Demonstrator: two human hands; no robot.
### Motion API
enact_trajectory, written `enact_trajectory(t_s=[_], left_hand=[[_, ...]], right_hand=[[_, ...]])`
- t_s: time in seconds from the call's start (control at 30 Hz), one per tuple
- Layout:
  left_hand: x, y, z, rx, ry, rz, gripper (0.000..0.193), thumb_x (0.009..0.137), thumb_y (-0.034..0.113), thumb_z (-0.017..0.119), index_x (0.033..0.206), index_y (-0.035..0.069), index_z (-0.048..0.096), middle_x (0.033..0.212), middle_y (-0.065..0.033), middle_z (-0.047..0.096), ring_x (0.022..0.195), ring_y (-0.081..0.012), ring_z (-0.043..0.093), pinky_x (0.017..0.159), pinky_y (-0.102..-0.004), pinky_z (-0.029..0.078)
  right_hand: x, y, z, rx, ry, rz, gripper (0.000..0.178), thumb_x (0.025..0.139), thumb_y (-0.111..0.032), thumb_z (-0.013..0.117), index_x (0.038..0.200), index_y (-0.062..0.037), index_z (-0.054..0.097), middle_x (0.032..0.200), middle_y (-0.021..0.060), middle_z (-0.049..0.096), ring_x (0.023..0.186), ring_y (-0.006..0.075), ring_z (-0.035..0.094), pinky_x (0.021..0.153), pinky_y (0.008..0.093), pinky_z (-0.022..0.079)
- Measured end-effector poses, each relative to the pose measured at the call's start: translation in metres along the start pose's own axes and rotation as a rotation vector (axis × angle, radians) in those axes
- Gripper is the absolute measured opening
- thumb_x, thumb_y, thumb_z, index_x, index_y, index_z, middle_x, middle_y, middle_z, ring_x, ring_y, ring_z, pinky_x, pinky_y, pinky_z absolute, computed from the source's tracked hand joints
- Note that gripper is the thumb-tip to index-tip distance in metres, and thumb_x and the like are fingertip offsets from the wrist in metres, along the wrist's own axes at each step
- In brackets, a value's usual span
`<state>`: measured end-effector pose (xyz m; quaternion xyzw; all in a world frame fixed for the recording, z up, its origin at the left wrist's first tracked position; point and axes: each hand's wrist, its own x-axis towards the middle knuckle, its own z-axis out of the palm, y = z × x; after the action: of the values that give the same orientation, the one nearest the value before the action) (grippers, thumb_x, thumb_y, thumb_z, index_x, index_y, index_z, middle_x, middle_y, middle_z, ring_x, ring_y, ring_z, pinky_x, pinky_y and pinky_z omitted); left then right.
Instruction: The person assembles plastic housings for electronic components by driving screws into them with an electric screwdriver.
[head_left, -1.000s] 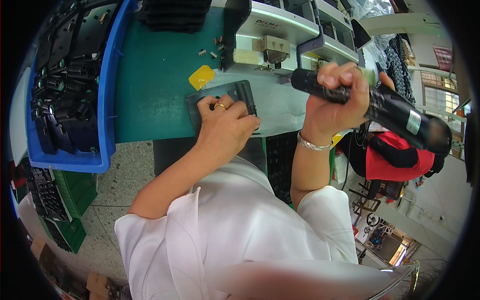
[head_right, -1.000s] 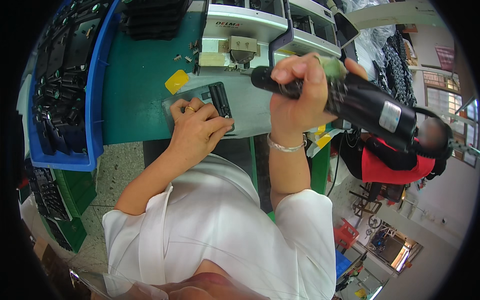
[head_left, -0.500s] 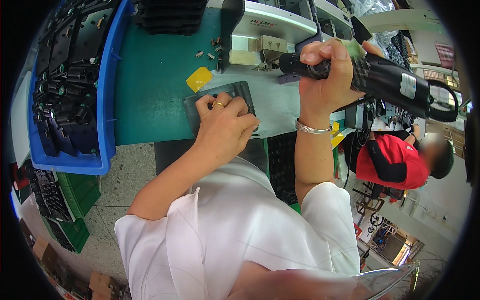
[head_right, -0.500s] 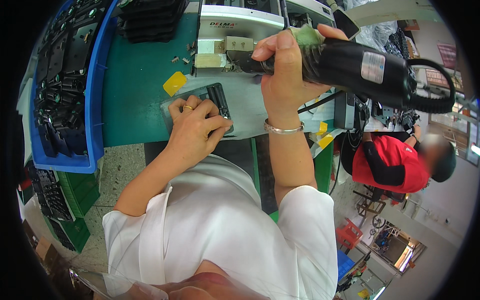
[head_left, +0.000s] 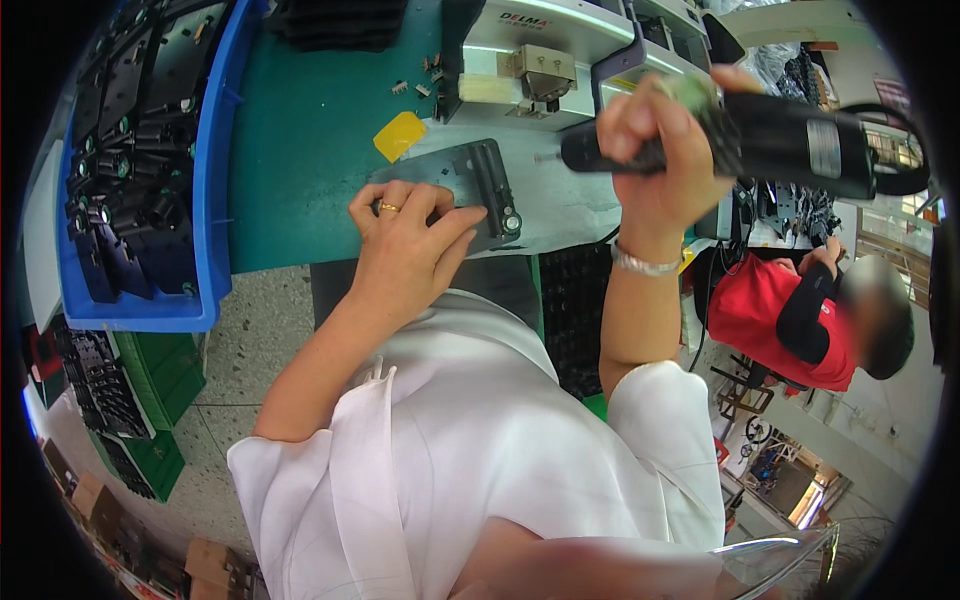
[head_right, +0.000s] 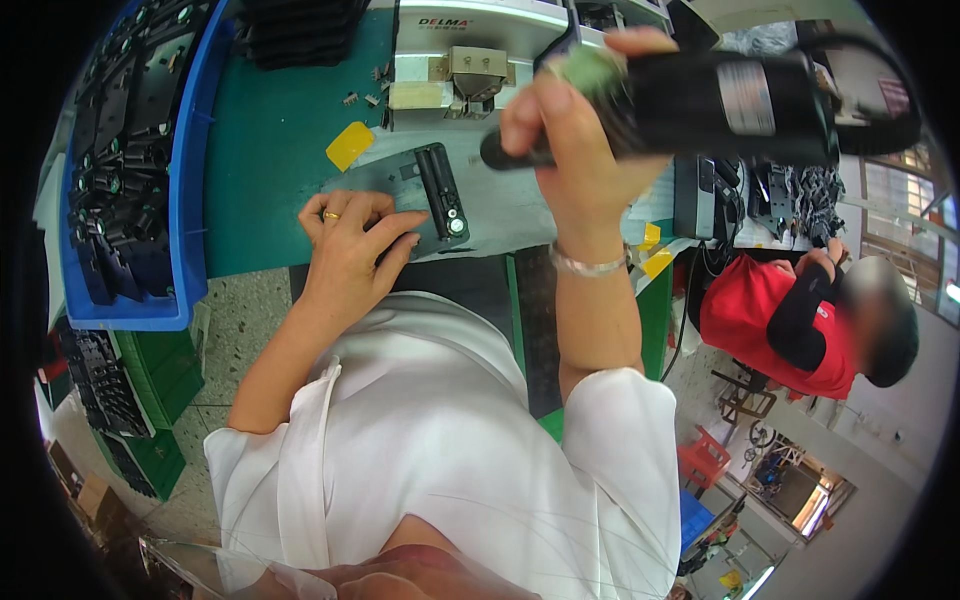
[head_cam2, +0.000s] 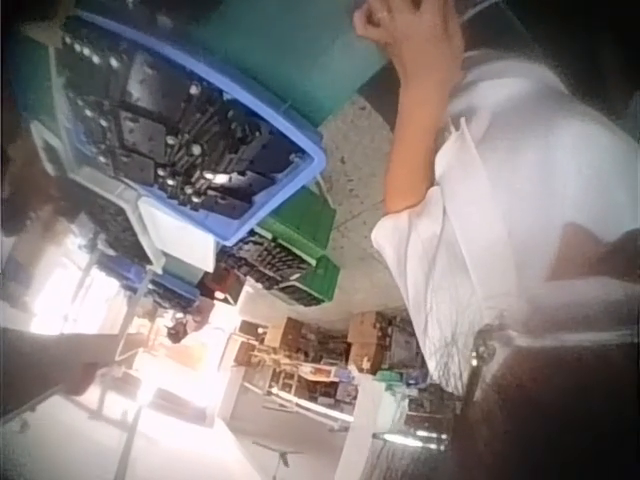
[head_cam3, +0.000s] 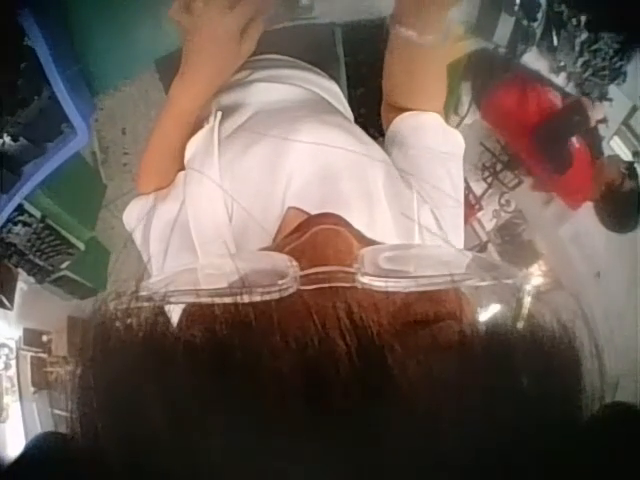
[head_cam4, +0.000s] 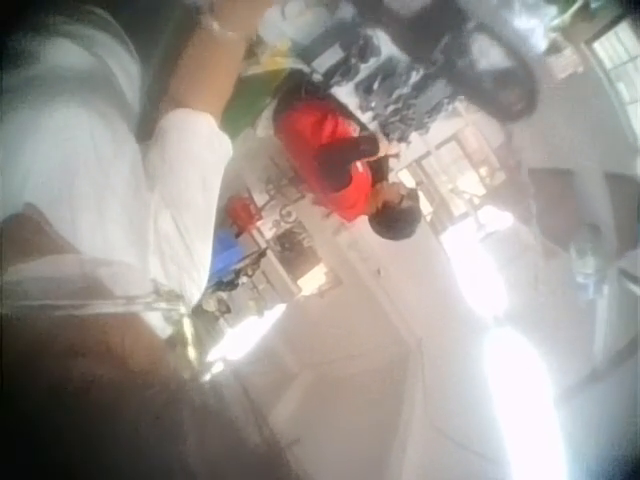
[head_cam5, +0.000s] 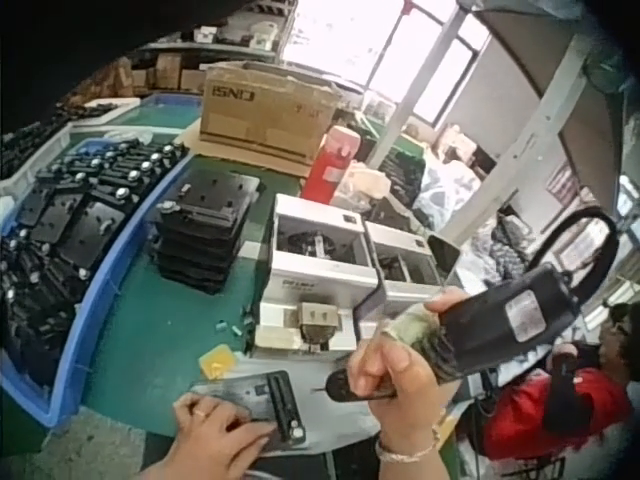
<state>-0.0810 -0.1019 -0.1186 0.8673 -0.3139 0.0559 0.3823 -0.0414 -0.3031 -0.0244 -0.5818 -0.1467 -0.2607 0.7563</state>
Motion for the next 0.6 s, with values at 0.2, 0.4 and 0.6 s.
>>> enact_trajectory(t_s=[0.2,0.4,0.6], left_hand=[[0.006,0.005,0.008,0.010,0.004,0.075,0.029,0.072,0.011,0.071,0.098,0.025,0.070,0.094,0.0007,0.054,0.093,-0.0196,0.050,0.092,-0.0428,0.024],[0.006,0.003,0.013,0.055,-0.029,0.113,0.035,0.066,0.008,0.070,0.095,0.028,0.071,0.100,0.0014,0.053,0.098,-0.0193,0.049,0.094,-0.0436,0.023],[0.006,0.003,0.015,0.056,-0.028,0.108,0.036,0.066,0.006,0.070,0.094,0.028,0.071,0.101,0.0018,0.053,0.101,-0.0186,0.048,0.096,-0.0440,0.022]], right_hand=[[-0.054,-0.008,-0.003,0.040,-0.027,0.125,0.044,0.084,-0.001,0.061,0.120,-0.0091,0.036,0.066,0.0088,0.053,0.045,0.0167,0.048,0.043,0.0314,0.043],[-0.069,-0.004,-0.002,-0.117,-0.015,0.108,0.043,0.086,-0.005,0.060,0.121,-0.0104,0.035,0.065,0.0082,0.052,0.043,0.0153,0.045,0.040,0.0314,0.041],[-0.073,-0.001,-0.001,-0.040,0.084,0.104,0.046,0.080,0.000,0.067,0.111,-0.0077,0.035,0.069,0.0084,0.049,0.043,0.0172,0.051,0.040,0.0308,0.046]])
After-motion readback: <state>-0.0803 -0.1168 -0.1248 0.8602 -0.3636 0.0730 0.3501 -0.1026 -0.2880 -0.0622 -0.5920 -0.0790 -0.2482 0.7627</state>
